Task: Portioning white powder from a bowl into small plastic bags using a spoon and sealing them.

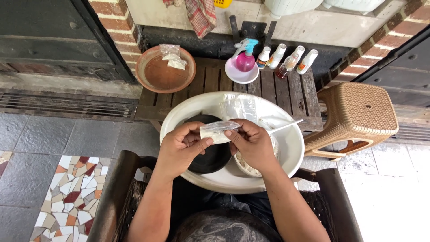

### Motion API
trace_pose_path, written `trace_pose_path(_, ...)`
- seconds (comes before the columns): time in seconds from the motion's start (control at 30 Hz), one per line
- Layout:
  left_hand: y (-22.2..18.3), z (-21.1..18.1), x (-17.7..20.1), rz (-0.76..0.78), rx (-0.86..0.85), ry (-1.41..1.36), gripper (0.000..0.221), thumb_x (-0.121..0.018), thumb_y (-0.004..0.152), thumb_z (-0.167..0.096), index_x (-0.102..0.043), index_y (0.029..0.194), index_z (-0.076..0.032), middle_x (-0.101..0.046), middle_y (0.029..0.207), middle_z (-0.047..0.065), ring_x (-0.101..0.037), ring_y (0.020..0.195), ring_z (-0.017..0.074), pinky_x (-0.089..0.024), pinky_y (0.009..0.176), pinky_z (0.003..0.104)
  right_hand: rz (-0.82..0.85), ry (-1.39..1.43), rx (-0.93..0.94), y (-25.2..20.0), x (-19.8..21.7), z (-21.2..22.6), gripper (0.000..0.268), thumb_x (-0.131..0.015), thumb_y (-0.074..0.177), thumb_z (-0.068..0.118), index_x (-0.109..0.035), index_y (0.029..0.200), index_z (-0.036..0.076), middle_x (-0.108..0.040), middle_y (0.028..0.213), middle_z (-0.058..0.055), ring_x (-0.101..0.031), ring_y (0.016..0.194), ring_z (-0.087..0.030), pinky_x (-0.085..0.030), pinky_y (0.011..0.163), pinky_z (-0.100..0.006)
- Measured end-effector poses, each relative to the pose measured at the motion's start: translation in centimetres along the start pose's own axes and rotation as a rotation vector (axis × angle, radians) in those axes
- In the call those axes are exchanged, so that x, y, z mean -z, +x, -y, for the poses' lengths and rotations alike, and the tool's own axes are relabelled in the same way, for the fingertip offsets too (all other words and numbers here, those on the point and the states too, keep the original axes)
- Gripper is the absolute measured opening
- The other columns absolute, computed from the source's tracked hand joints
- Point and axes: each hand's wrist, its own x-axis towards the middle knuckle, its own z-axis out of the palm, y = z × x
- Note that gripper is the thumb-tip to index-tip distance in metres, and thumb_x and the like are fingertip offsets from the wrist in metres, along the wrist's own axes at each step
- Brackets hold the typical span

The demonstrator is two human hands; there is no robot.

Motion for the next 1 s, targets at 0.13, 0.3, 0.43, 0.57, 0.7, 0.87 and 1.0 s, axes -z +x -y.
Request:
trace_pose_path(0.13,0.0,-0.2,-0.1,-0.016,0.024,0.007,0.032,-0.082,0.084,0.001,-0.069,0.112,0.010,-0.070,0.087,0.019,-0.073,0.072,0.0195,-0.065,0.057,0.031,-0.018,0.014,-0.015,-0.1,-0.3,0.8,0.019,-0.072,0.095,0.007,-0.073,0.109,-0.005,-0.066,0.065,-0.014,-0.065,0.045,-0.017,-0.047,0.044,-0.024)
trace_pose_path(0.3,0.3,-0.6,0.1,-0.004,0.086,0.015,0.026,-0.076,0.088,0.002,-0.069,0.111,0.010,-0.068,0.086,0.021,-0.071,0.060,0.0205,-0.065,0.053,0.033,0.125,0.076,-0.020,-0.1,0.0,0.2,0.057,-0.083,0.081,-0.002,-0.063,0.134,-0.003,-0.068,0.093,-0.011,-0.066,0.074,-0.013,-0.061,0.068,-0.029)
trace_pose_path(0.43,0.2,-0.2,0.0,0.029,0.106,0.025,0.027,-0.075,0.088,0.004,-0.068,0.113,0.009,-0.069,0.088,0.019,-0.073,0.061,0.0219,-0.066,0.054,0.034,0.064,0.086,-0.002,0.0,-0.4,-0.3,0.042,-0.079,0.086,0.000,-0.066,0.126,-0.005,-0.064,0.078,-0.011,-0.066,0.062,-0.014,-0.057,0.060,-0.025)
trace_pose_path(0.57,0.0,-0.5,-0.6,0.019,0.139,-0.040,0.036,-0.081,0.083,0.002,-0.067,0.115,0.009,-0.067,0.093,0.017,-0.074,0.073,0.0204,-0.067,0.064,0.035,0.053,0.040,-0.017,-0.2,-0.3,0.4,0.025,-0.078,0.090,0.003,-0.073,0.113,-0.003,-0.065,0.069,-0.011,-0.066,0.060,-0.014,-0.054,0.059,-0.024)
trace_pose_path(0.7,0.2,-0.5,-0.6,-0.035,0.146,-0.021,0.024,-0.078,0.087,0.002,-0.069,0.108,0.009,-0.067,0.088,0.019,-0.076,0.068,0.0236,-0.069,0.064,0.038,0.055,0.040,-0.042,-0.3,0.2,-0.5,0.015,-0.076,0.093,0.007,-0.075,0.105,-0.002,-0.068,0.066,-0.012,-0.069,0.062,-0.014,-0.053,0.061,-0.023)
trace_pose_path(0.87,-0.1,-1.1,-0.9,-0.043,0.144,-0.043,0.025,-0.078,0.087,0.003,-0.068,0.108,0.010,-0.067,0.087,0.019,-0.076,0.073,0.0234,-0.069,0.069,0.039,0.034,0.053,-0.061,-0.4,-0.1,-0.4,0.012,-0.076,0.093,0.007,-0.075,0.102,-0.002,-0.070,0.067,-0.011,-0.071,0.065,-0.014,-0.054,0.064,-0.022)
trace_pose_path(1.0,0.2,-1.5,-0.9,-0.054,0.166,0.020,0.025,-0.079,0.086,0.000,-0.069,0.108,0.008,-0.070,0.086,0.022,-0.077,0.070,0.0238,-0.070,0.068,0.040,0.032,0.051,-0.059,-0.3,-0.3,-0.1,0.013,-0.077,0.093,0.007,-0.075,0.102,-0.002,-0.070,0.068,-0.011,-0.071,0.067,-0.014,-0.056,0.069,-0.024)
